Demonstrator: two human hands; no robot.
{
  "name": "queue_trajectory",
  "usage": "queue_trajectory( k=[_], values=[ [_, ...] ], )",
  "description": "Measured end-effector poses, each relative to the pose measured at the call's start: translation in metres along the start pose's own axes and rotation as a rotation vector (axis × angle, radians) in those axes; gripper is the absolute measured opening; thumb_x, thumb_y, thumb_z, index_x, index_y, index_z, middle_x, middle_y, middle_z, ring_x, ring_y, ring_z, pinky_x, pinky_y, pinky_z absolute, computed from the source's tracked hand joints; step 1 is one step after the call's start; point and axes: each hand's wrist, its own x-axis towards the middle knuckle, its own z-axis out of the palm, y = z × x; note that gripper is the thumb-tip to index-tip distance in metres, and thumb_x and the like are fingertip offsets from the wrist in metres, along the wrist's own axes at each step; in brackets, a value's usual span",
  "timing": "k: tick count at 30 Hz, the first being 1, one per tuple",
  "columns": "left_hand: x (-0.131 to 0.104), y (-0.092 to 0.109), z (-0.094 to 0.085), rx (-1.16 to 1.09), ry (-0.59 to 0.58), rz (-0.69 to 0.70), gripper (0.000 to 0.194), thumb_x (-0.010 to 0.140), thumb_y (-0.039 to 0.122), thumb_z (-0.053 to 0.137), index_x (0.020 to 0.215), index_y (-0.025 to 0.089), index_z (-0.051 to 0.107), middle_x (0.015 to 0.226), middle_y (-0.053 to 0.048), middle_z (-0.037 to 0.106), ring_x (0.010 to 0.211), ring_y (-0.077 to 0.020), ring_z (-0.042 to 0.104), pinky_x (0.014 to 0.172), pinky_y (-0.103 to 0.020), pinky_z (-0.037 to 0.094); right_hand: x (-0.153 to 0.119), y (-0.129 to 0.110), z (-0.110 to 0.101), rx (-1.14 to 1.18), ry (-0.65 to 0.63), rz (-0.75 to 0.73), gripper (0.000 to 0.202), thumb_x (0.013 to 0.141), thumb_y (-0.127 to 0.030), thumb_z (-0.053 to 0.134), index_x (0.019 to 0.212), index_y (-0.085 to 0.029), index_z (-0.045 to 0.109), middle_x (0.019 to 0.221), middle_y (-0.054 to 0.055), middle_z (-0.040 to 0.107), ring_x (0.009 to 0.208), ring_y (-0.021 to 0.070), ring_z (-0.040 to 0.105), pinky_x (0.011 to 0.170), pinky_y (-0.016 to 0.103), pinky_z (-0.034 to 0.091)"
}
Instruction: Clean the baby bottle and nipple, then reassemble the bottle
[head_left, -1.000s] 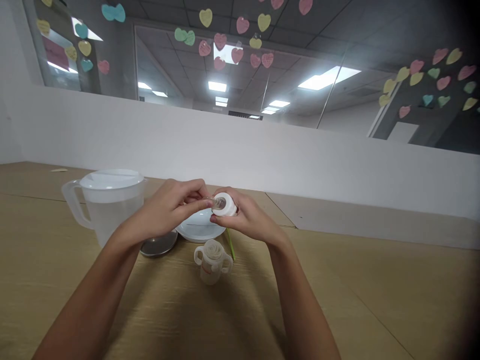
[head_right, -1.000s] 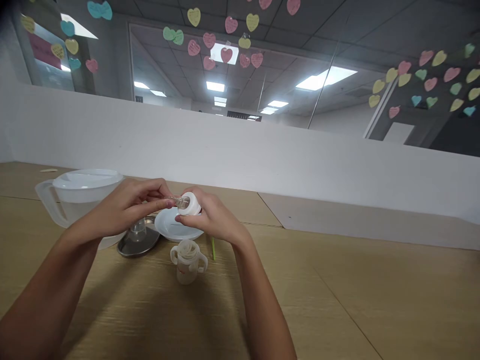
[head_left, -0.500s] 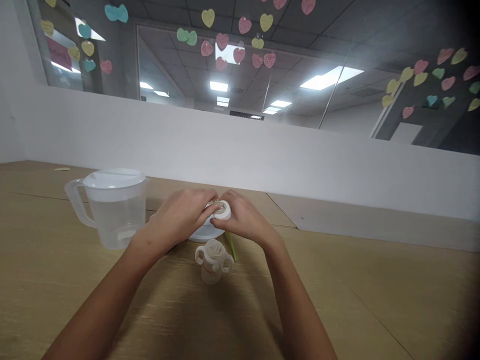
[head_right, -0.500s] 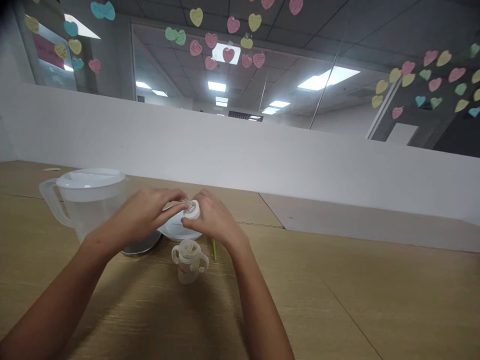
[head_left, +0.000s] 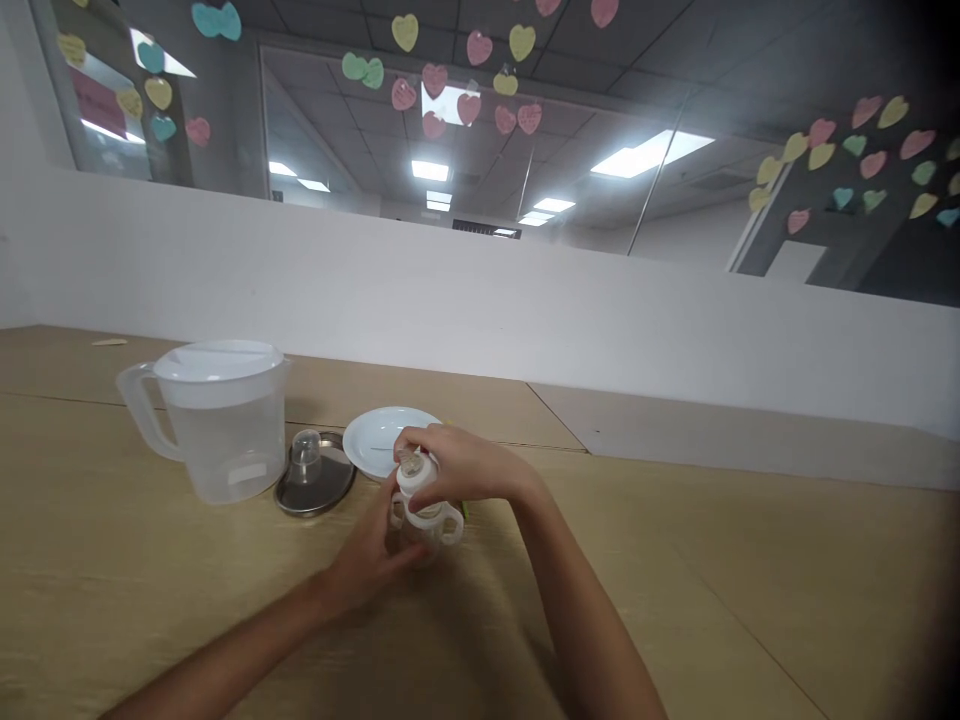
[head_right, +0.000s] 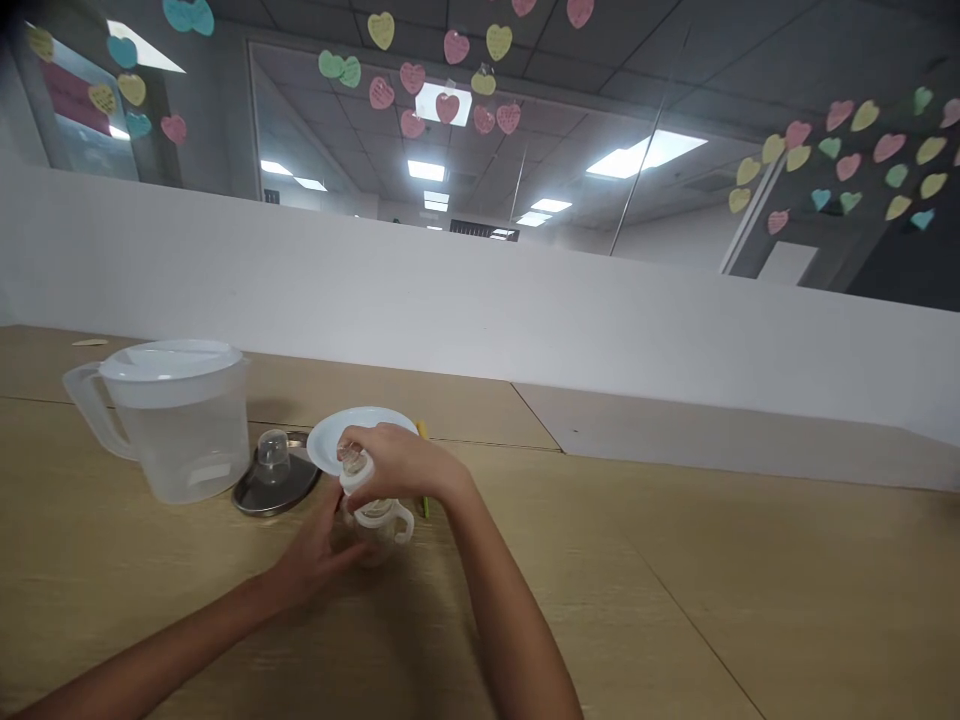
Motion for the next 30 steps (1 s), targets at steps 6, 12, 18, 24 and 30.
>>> queue_trajectory(
  k=[6,12,18,24,30],
  values=[
    [0.008,0.014,-0.003,-0.076,0.017,-0.139,0.076,0.072,0.039,0.068,0.134,0.023,0.026,0.128,-0.010,0.049,0.116,-0.0249,0.048,0.098,-0.040,0.040,0.006,0.000,0.017,-0.110,-0.027,0.062,0.038,0.062,-0.020,0.073,0.091,-0.017,0.048,0.092,0.001,0.048,0.076,0.0125,0.046,0.056,0.020,0.030],
    [0.009,0.013,-0.011,0.008,0.029,-0.155,0.079,0.069,0.037,0.070,0.133,0.023,0.027,0.118,-0.008,0.054,0.107,-0.0236,0.053,0.093,-0.039,0.042,0.013,0.003,0.024,-0.210,-0.023,0.148,0.038,0.062,-0.021,0.073,0.093,-0.014,0.052,0.097,0.005,0.053,0.078,0.0146,0.049,0.057,0.022,0.031],
    [0.010,0.011,-0.012,0.047,0.049,-0.136,0.076,0.069,0.037,0.070,0.131,0.021,0.029,0.115,-0.008,0.055,0.104,-0.0213,0.054,0.091,-0.035,0.043,0.008,0.000,0.015,-0.169,-0.044,0.120,0.024,0.081,-0.025,0.054,0.099,-0.010,0.058,0.098,0.009,0.059,0.083,0.0164,0.054,0.065,0.023,0.036],
    [0.010,0.008,-0.012,0.078,0.054,-0.120,0.074,0.071,0.042,0.068,0.130,0.020,0.029,0.115,-0.009,0.054,0.104,-0.0218,0.053,0.089,-0.036,0.044,0.009,0.000,0.015,-0.199,0.007,0.169,0.026,0.078,-0.010,0.048,0.101,-0.011,0.059,0.090,0.008,0.063,0.077,0.0145,0.055,0.061,0.021,0.035],
    [0.008,0.006,-0.011,0.077,0.066,-0.137,0.071,0.072,0.042,0.067,0.126,0.022,0.025,0.115,-0.008,0.052,0.104,-0.0216,0.053,0.089,-0.036,0.043,0.014,-0.005,0.019,-0.306,0.095,0.259,0.014,0.077,-0.022,0.054,0.084,-0.013,0.063,0.081,0.007,0.064,0.069,0.0158,0.056,0.054,0.023,0.033]
  ],
)
